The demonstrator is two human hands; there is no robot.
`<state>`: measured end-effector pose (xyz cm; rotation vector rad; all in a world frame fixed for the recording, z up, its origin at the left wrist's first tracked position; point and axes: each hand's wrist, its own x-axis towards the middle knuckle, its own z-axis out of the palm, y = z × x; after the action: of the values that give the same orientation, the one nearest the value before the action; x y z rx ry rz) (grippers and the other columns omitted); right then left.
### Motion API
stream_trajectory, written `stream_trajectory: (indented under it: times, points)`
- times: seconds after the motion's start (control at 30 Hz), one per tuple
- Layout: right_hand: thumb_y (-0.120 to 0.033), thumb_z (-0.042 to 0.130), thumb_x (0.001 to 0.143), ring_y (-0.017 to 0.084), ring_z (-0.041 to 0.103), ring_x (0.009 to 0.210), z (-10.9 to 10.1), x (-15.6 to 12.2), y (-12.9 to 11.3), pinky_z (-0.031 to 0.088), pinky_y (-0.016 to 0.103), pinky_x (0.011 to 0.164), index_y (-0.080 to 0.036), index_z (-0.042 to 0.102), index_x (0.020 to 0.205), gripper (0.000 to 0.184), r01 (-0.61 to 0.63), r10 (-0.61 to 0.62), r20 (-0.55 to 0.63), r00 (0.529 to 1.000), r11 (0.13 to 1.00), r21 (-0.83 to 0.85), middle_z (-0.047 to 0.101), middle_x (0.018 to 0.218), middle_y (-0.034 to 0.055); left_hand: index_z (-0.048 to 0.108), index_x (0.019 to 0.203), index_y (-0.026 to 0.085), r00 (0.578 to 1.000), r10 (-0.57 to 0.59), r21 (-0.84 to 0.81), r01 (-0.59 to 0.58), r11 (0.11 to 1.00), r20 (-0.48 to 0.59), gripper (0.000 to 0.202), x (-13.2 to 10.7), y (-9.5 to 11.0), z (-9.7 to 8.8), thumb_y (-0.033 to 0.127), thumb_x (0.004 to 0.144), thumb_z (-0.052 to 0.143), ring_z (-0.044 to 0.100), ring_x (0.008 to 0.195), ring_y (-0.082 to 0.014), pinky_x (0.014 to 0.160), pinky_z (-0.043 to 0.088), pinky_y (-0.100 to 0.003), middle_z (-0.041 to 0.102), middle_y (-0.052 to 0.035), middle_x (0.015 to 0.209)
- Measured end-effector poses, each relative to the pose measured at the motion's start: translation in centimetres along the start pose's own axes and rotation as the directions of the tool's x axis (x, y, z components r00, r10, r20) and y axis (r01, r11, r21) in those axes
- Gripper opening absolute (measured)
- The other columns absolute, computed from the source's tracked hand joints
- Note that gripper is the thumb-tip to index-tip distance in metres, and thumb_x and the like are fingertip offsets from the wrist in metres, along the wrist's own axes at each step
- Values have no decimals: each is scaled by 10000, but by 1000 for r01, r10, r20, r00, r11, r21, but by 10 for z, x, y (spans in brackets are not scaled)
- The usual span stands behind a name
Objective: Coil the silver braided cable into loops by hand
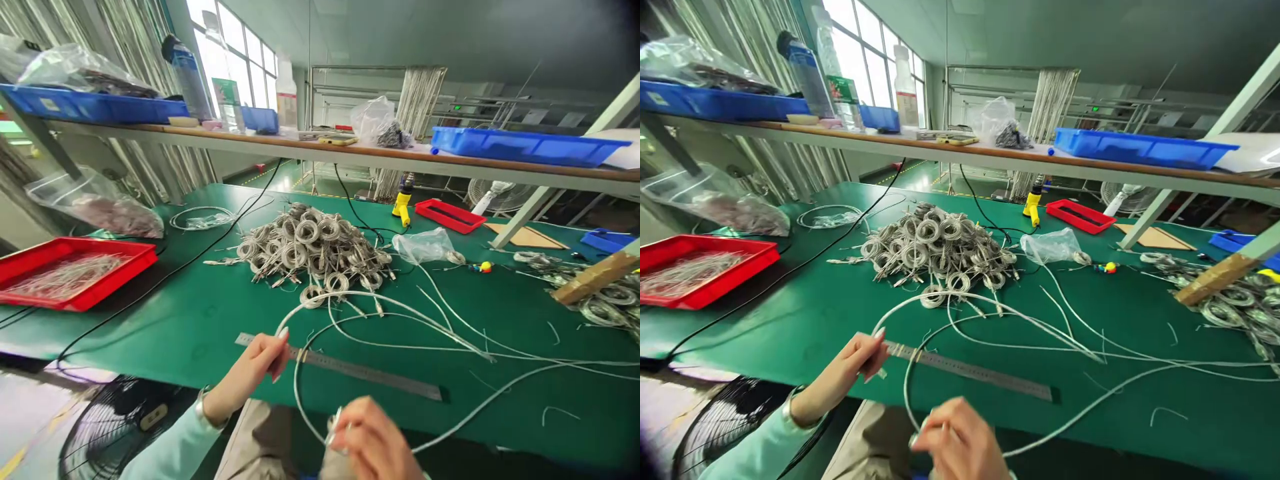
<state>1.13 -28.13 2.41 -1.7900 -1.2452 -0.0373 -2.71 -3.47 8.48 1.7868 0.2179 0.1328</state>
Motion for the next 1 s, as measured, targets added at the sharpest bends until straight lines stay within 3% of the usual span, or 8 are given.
stream_trajectory:
  times: [0.07,0.13,0.23,0.4,0.5,0.57,0.87,1.0]
  points:
    - [-8,525,877,206,570,1086,-7,30,-13,506,362,894,-280,600,1127,377,174,-250,-307,918,951,-255,602,1077,61,465,439,185,987,33,66,-44,997,157,678,-7,11,-4,683,886,360,322,458,-109,516,291,-263,405,13,440]
    - [-17,628,826,251,484,1224,-13,63,-19,457,398,954,-297,588,1162,439,126,-399,-424,813,831,-542,595,1173,73,521,468,181,945,53,109,-93,990,324,662,-15,18,-5,652,906,362,339,441,-107,503,280,-269,442,3,446]
    - [-64,561,891,270,492,1239,-16,96,-18,391,425,993,-291,582,1223,402,55,-327,-281,902,733,-678,635,1237,62,530,434,192,899,151,-18,-157,987,410,690,-29,20,-1,639,923,338,361,437,-117,512,287,-286,437,-14,422]
    - [-241,461,977,177,653,721,-23,89,9,455,287,677,-173,634,971,186,-109,-153,-348,925,770,-629,723,819,58,382,344,193,937,341,-588,-320,743,-80,687,-41,28,-8,504,955,414,248,432,-119,490,253,-288,199,20,383]
    - [-416,475,962,159,578,483,-35,70,25,321,272,460,-216,634,863,274,-315,142,-328,934,761,-568,665,584,-12,417,442,186,855,271,-751,-518,409,-442,590,-40,38,-26,382,996,366,221,459,-130,456,282,-257,157,35,477]
    - [-528,486,930,163,557,452,-41,61,28,316,261,452,-221,619,851,344,-354,238,-283,929,794,-494,621,505,-29,509,570,193,817,218,-753,-576,319,-533,520,-36,40,-37,372,1014,306,246,480,-132,467,331,-246,195,41,518]
    - [-488,549,912,158,625,506,-20,58,8,408,255,499,-244,613,574,422,-114,140,66,988,948,-297,658,563,-4,600,1006,211,835,129,-616,-490,617,-535,228,-14,10,-22,380,863,652,396,666,-117,629,385,-201,450,24,724]
    - [-415,445,982,133,589,454,-1,64,16,343,246,443,-267,681,601,472,183,-140,352,925,979,-91,657,517,-14,633,936,209,937,158,-376,-275,885,-313,241,-6,1,-15,443,902,585,490,769,-136,751,393,-224,577,-5,818]
